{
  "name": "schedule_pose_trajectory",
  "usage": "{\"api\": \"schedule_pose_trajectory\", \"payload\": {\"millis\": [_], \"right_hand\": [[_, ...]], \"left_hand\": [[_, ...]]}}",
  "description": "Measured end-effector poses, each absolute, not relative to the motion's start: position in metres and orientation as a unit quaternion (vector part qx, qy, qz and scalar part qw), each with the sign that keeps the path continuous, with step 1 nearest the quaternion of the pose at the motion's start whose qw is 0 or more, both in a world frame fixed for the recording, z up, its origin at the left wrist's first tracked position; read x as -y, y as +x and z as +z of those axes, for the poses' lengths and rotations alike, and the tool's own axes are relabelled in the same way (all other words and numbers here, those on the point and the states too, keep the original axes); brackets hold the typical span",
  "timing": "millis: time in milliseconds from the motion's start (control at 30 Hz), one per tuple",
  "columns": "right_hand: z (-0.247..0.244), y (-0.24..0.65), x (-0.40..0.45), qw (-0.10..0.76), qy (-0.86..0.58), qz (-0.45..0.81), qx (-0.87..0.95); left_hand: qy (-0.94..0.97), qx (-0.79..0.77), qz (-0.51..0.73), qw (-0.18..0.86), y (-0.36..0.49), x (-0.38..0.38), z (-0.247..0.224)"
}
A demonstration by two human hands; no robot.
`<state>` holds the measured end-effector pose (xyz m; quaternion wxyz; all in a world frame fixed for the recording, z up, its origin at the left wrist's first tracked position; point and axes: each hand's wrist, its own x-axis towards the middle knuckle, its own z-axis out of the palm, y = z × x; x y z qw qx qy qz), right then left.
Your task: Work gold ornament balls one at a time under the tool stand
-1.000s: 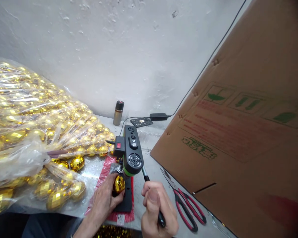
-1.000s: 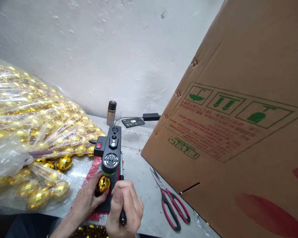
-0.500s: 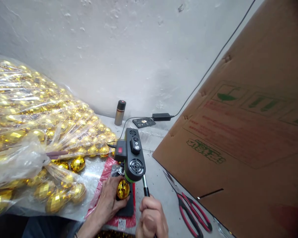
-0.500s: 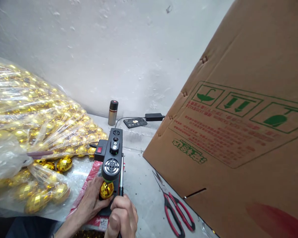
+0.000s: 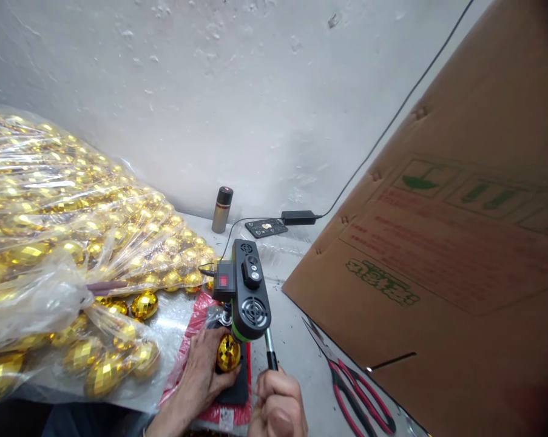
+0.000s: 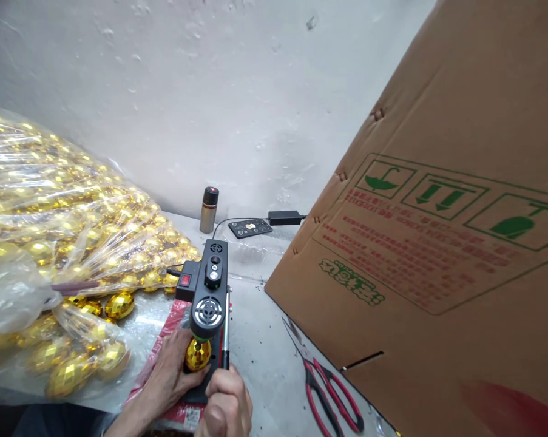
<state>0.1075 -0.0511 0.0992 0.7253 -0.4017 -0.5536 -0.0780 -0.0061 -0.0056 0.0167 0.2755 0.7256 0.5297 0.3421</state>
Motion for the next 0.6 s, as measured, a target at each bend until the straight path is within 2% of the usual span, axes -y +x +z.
{"api": "schedule_pose_trajectory", "payload": {"millis": [133,600], "right_hand": [[0.094,0.106,0.046,0.754,-0.375,-0.063,0.536],[0.089,0.103,0.040,0.766,-0.362,-0.088,0.523]], "left_hand": [[0.728,-0.525,0.342,0.278,-0.007,0.006,0.020],[0.724,-0.529,0.347,0.275,-0.005,0.003,0.012]]}}
